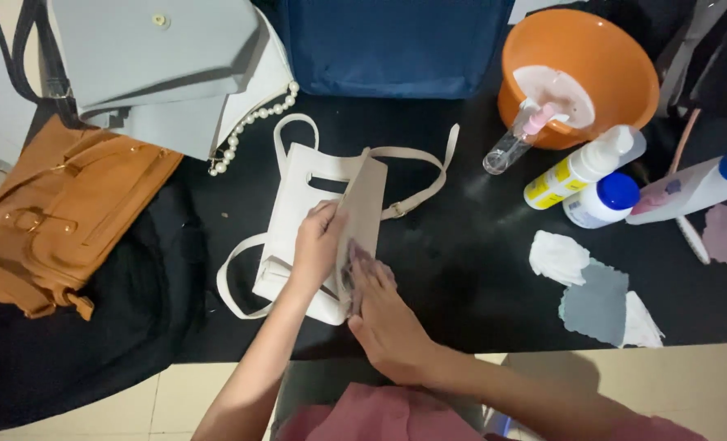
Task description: Cleaning and conditioning a white leather handbag using various cleaning solutions and cloths.
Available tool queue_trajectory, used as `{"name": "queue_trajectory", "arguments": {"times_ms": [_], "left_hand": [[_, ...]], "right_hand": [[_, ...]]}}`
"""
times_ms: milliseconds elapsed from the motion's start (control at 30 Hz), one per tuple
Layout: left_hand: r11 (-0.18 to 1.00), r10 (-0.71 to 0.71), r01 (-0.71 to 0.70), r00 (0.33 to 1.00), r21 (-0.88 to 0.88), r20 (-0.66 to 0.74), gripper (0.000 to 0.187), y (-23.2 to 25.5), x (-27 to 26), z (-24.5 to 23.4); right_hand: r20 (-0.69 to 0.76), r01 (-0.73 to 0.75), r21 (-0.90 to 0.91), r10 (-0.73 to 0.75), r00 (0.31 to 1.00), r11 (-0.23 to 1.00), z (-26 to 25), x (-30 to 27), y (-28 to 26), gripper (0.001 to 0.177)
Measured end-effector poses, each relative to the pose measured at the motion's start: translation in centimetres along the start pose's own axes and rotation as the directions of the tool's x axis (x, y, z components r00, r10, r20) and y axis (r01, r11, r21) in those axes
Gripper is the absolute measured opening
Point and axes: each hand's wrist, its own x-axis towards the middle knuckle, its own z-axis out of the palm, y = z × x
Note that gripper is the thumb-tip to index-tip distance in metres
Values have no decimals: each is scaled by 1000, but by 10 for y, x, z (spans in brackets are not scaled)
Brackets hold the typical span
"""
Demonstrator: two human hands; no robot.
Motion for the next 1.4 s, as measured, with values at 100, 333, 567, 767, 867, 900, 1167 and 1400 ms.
{"name": "queue_trajectory", "arguments": {"times_ms": [100,333,567,767,867,900,1167,1400], "left_hand": [[1000,17,-17,1000,0,3,24,-9,4,0],[999,35,-36,999,-24,-5,27,-18,10,3],[999,6,-5,1000,-41,19,29,-27,9,6],[999,-33,34,999,-24,25,28,-9,4,2],[1000,-22,22,1000,-22,14,26,-7,7,2],[1000,-6,6,1000,-12,11,26,-11,8,2],[1000,6,-6,1000,-14,-8,26,-12,3,5],[999,-15,15,1000,47,10,33,-16,5,6]], "right_hand": [[-53,54,-221,-67,996,974,2,36,20,76],[-223,-99,-389,10,975,916,9,103,84,72],[-4,-115,42,115,993,992,-24,14,-24,71],[171,-267,246,229,958,932,2,10,15,66],[186,-273,219,234,954,937,-15,33,4,71],[251,-346,213,291,923,914,-24,41,-8,76],[-142,-318,-38,310,940,947,0,100,50,84],[-298,-210,-164,154,942,964,-19,105,51,72]]}}
